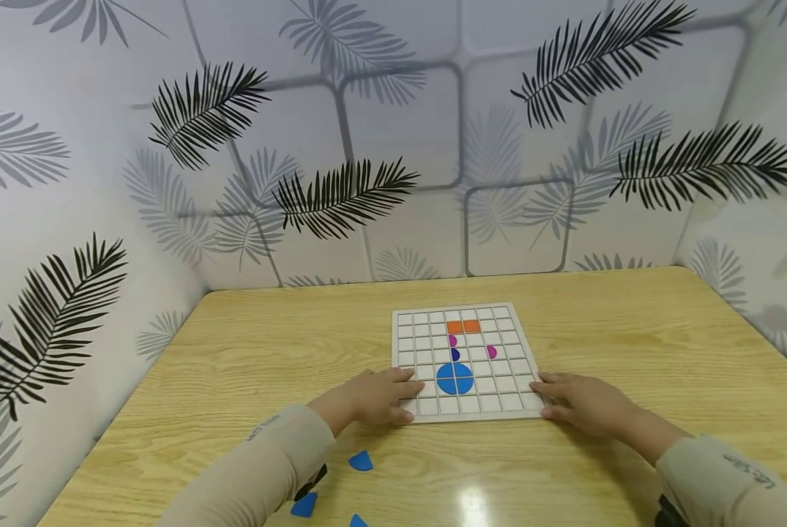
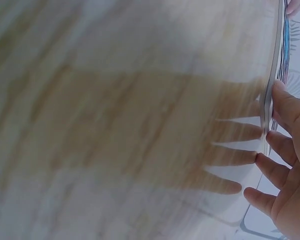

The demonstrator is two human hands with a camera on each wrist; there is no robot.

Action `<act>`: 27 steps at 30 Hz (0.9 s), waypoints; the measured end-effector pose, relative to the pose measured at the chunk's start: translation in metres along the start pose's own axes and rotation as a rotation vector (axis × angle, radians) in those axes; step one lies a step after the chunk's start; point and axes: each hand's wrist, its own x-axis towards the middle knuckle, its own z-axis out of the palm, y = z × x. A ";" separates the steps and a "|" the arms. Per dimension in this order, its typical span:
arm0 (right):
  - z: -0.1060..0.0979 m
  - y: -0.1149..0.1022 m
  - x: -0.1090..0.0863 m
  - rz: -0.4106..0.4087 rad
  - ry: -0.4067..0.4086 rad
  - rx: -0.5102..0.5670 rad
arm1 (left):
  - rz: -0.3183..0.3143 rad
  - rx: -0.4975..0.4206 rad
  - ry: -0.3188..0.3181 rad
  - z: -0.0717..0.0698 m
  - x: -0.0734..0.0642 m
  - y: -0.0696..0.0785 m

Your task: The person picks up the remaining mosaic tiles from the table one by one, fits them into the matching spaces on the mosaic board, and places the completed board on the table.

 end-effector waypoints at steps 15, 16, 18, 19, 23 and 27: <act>-0.001 -0.002 0.001 0.028 -0.024 0.023 | -0.011 -0.159 0.074 -0.005 -0.017 -0.011; -0.001 -0.002 0.001 0.028 -0.023 0.023 | -0.006 -0.168 0.083 -0.005 -0.019 -0.012; -0.001 -0.002 0.001 0.029 -0.023 0.018 | 0.010 -0.184 0.102 -0.005 -0.023 -0.014; -0.001 -0.002 0.001 0.030 -0.024 0.017 | 0.018 -0.190 0.110 -0.005 -0.025 -0.015; -0.002 -0.002 0.001 0.037 -0.034 0.020 | 0.034 -0.242 0.126 -0.005 -0.034 -0.017; -0.003 -0.003 0.001 0.030 -0.033 0.025 | 0.030 -0.316 0.133 -0.004 -0.043 -0.019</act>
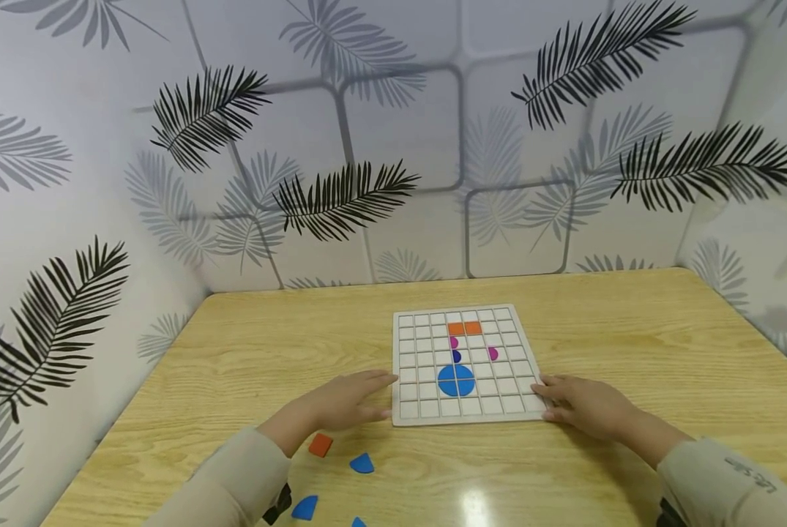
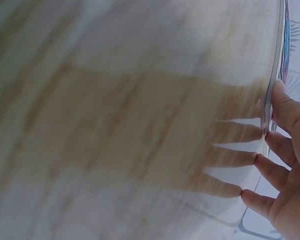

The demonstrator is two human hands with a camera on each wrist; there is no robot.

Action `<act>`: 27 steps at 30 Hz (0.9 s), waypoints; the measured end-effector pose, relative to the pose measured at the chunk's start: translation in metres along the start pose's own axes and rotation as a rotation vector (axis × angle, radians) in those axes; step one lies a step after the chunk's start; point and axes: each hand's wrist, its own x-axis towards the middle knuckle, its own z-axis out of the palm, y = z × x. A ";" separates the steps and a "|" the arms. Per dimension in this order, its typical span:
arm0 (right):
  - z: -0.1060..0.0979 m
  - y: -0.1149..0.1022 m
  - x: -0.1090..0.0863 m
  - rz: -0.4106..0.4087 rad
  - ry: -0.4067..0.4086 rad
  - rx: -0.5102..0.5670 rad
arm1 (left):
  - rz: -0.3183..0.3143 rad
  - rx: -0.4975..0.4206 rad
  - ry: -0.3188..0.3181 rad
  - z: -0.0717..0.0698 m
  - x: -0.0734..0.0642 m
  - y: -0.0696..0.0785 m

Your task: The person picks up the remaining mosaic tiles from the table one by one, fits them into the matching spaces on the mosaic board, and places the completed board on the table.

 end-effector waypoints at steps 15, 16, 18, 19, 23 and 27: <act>-0.002 -0.001 0.002 -0.001 -0.017 -0.017 | -0.057 -0.230 0.031 -0.004 -0.046 -0.012; -0.002 -0.001 0.002 -0.001 -0.018 -0.019 | -0.070 -0.245 0.037 -0.005 -0.050 -0.013; -0.002 -0.001 0.002 0.000 -0.018 -0.023 | -0.088 -0.267 0.052 -0.006 -0.056 -0.016; -0.002 -0.001 0.002 0.000 -0.017 -0.024 | -0.098 -0.275 0.058 -0.006 -0.059 -0.017; -0.003 -0.001 0.002 0.003 -0.014 -0.021 | -0.125 -0.311 0.084 -0.008 -0.072 -0.023; -0.003 -0.001 0.002 0.005 -0.015 -0.014 | -0.147 -0.347 0.098 -0.009 -0.084 -0.028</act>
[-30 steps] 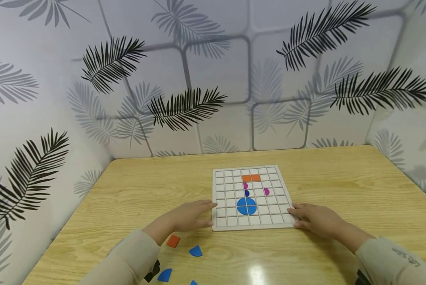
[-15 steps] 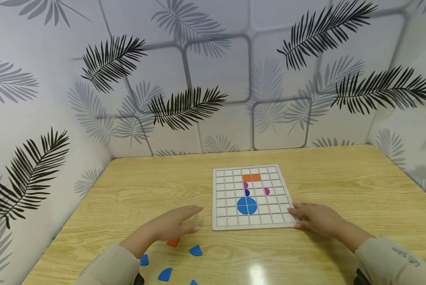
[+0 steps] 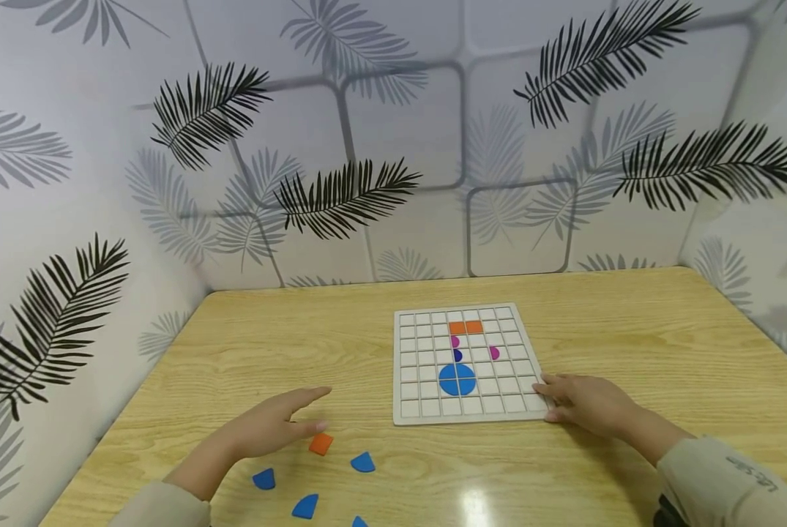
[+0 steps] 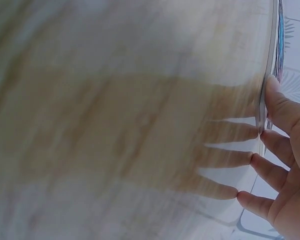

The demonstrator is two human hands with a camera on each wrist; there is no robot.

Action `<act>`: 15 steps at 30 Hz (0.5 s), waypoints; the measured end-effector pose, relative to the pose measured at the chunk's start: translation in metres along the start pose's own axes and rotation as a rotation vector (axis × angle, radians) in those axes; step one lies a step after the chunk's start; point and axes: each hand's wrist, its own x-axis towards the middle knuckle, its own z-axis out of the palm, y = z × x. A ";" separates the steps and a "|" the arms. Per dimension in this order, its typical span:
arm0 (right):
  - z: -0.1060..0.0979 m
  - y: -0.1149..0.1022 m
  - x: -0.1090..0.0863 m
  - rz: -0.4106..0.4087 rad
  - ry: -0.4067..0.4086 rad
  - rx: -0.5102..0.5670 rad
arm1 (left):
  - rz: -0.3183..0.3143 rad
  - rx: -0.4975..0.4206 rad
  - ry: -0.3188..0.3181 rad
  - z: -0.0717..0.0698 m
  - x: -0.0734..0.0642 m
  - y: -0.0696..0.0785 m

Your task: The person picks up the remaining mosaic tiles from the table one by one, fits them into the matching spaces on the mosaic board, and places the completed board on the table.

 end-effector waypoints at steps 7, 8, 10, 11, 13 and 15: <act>0.001 0.001 0.000 0.015 -0.003 0.011 | -0.034 -0.068 0.003 -0.005 -0.015 -0.008; 0.001 0.001 0.000 0.017 -0.005 0.013 | -0.040 -0.077 0.002 -0.005 -0.017 -0.010; 0.002 0.001 0.000 0.018 -0.008 0.018 | -0.051 -0.095 0.001 -0.004 -0.021 -0.012; 0.002 0.001 0.001 0.016 -0.008 0.016 | -0.058 -0.100 0.000 -0.004 -0.023 -0.014; 0.001 0.001 0.001 0.010 -0.005 0.014 | -0.056 -0.106 -0.004 -0.004 -0.027 -0.017; 0.000 0.002 0.002 0.003 -0.003 0.009 | -0.048 -0.107 -0.009 -0.004 -0.030 -0.021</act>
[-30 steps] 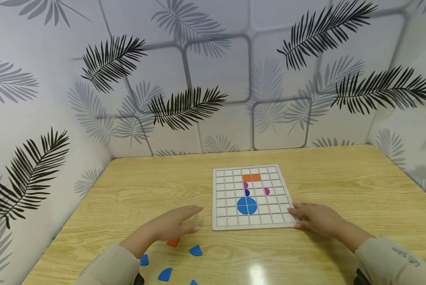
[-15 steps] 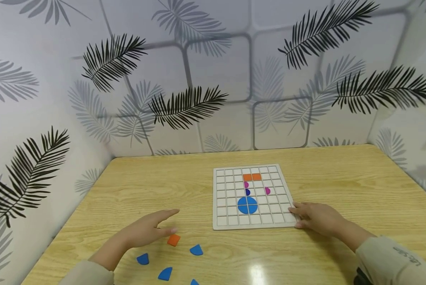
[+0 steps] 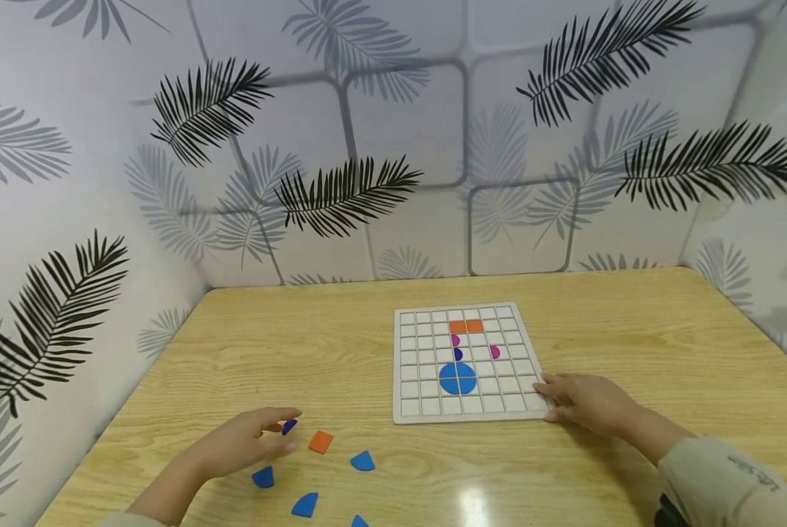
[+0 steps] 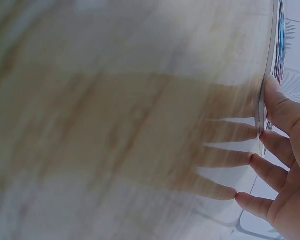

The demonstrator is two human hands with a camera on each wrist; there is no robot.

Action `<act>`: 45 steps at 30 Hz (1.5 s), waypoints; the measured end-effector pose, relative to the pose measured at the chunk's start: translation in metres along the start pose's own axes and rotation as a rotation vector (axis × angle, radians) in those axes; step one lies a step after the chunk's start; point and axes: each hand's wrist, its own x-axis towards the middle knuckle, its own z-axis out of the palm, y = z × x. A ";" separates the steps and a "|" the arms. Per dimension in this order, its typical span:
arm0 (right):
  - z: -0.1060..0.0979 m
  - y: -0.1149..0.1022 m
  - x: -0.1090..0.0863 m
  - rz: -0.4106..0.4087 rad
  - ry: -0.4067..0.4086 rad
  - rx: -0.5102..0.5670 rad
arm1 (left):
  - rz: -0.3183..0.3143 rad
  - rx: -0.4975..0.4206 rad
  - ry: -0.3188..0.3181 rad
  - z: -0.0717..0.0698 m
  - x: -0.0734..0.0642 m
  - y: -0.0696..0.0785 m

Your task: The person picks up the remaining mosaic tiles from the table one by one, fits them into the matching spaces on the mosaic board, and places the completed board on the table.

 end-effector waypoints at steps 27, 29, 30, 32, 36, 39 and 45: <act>0.002 0.004 -0.004 0.015 0.001 0.003 | 0.009 0.065 -0.014 0.006 -0.011 -0.030; 0.002 0.005 -0.004 0.013 0.004 0.005 | 0.022 0.083 -0.005 0.007 -0.011 -0.032; 0.003 0.005 -0.004 0.012 0.006 0.003 | 0.029 0.090 -0.003 0.008 -0.011 -0.033; 0.003 0.005 -0.004 0.009 0.009 0.000 | 0.041 0.105 -0.002 0.009 -0.011 -0.035; 0.003 0.004 -0.003 0.007 0.009 -0.003 | 0.044 0.094 -0.011 0.011 -0.011 -0.037; 0.003 0.002 -0.002 0.006 0.011 0.001 | 0.042 0.082 -0.009 0.011 -0.012 -0.037; 0.003 0.001 0.000 0.011 0.009 0.010 | 0.034 0.094 0.005 0.012 -0.013 -0.037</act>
